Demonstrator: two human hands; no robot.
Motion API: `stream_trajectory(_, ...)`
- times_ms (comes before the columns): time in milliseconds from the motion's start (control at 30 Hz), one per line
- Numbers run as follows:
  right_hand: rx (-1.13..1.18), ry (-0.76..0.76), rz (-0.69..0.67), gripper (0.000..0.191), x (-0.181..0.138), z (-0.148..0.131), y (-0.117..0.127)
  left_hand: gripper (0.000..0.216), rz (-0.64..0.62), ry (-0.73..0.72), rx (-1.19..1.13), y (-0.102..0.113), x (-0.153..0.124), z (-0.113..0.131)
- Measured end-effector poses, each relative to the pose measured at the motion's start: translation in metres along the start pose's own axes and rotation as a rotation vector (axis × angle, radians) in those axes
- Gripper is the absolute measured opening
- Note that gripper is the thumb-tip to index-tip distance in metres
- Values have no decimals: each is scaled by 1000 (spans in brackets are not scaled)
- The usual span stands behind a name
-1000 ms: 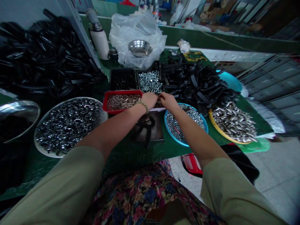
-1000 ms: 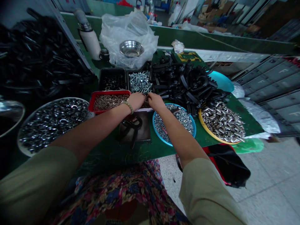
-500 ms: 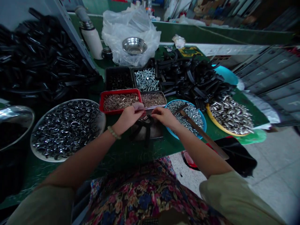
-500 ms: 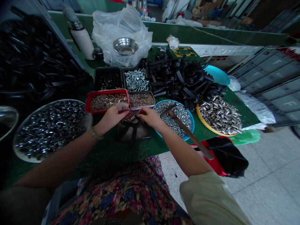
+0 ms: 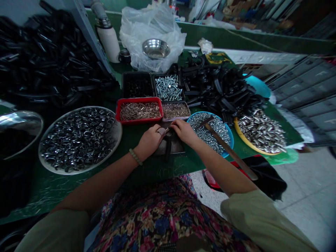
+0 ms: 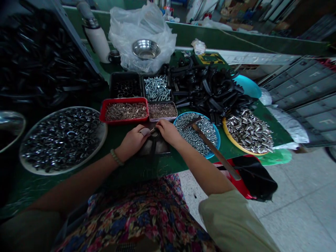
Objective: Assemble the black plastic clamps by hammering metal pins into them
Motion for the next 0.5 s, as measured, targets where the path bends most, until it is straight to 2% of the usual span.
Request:
stream_trajectory(233,-85,31,-24,12,1,-1,-3,24,-88,-71,168,2,-5,7)
stream_trajectory(500,-301,123,-61,17,1,-4,-7,23,-92,-91,30,6,-18,7)
Point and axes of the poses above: each hand's wrist, its own x-axis towards the middle knuckle, its own y-axis out of the back of the hand, z = x × y, the point moved 1 cm from there along x, towards the middle knuckle, and after that the axes turned 1 degree about -x, right-handed, at the moved point
